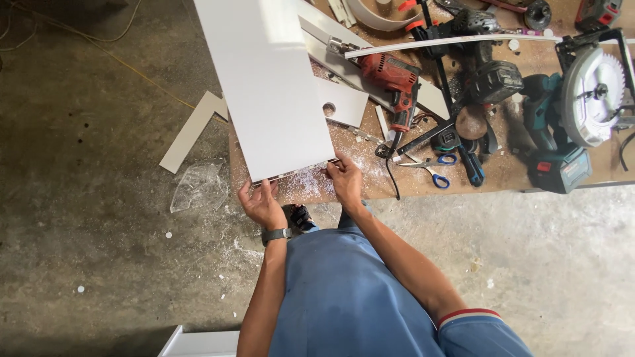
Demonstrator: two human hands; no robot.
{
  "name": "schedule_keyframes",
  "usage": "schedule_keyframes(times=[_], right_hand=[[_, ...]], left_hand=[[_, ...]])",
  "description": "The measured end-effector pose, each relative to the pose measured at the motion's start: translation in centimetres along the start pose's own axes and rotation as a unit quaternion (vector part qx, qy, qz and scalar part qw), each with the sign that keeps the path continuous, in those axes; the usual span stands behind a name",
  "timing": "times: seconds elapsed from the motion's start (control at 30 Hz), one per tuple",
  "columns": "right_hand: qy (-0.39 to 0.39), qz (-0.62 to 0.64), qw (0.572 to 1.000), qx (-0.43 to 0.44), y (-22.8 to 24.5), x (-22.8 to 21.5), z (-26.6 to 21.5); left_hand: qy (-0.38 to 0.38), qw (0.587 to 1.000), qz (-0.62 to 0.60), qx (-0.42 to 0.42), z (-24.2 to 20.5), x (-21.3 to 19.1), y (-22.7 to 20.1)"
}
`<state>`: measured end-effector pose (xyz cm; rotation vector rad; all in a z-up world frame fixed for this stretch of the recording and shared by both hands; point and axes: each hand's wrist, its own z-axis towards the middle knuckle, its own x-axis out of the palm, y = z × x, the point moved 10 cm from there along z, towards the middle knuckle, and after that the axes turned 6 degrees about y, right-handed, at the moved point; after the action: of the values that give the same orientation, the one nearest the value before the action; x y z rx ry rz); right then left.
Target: Fitting and cutting a plastic or laminate trim piece for a wooden board.
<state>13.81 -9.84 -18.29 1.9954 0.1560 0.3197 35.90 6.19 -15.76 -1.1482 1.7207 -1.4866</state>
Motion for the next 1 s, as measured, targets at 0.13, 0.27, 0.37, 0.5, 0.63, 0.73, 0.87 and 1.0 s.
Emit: schedule_keyframes(times=[0.13, 0.27, 0.37, 0.5, 0.63, 0.73, 0.87, 1.0], right_hand=[[0.000, 0.002, 1.000, 0.002, -0.2, 0.1, 0.0], [0.005, -0.026, 0.999, 0.029, 1.4, 0.7, -0.5], [0.005, -0.035, 0.998, 0.050, 1.1, 0.7, -0.4], [0.012, 0.017, 1.000, 0.006, 0.4, 0.3, -0.3], [0.003, 0.023, 1.000, -0.008, 0.0, -0.1, 0.0], [-0.008, 0.042, 0.999, 0.005, -0.2, -0.2, 0.2], [-0.019, 0.061, 0.998, 0.005, -0.6, -0.7, 0.4], [-0.029, 0.064, 0.997, 0.016, -0.7, -0.8, 0.3]], left_hand=[[-0.013, 1.000, 0.014, -0.015, 0.1, -0.5, 0.4], [-0.015, 1.000, 0.009, -0.014, 0.2, -0.9, 1.2], [-0.026, 0.999, 0.016, -0.021, 0.3, -1.3, 1.7], [-0.011, 0.999, 0.030, -0.022, -0.1, -1.1, 1.4], [-0.013, 0.999, 0.025, -0.018, -0.2, -0.6, 0.8], [-0.013, 0.999, 0.033, -0.013, -0.3, -0.2, 0.1], [-0.011, 0.999, 0.039, -0.028, -0.3, 0.1, 0.0], [-0.007, 0.999, 0.039, -0.032, -0.4, 0.2, 0.5]])
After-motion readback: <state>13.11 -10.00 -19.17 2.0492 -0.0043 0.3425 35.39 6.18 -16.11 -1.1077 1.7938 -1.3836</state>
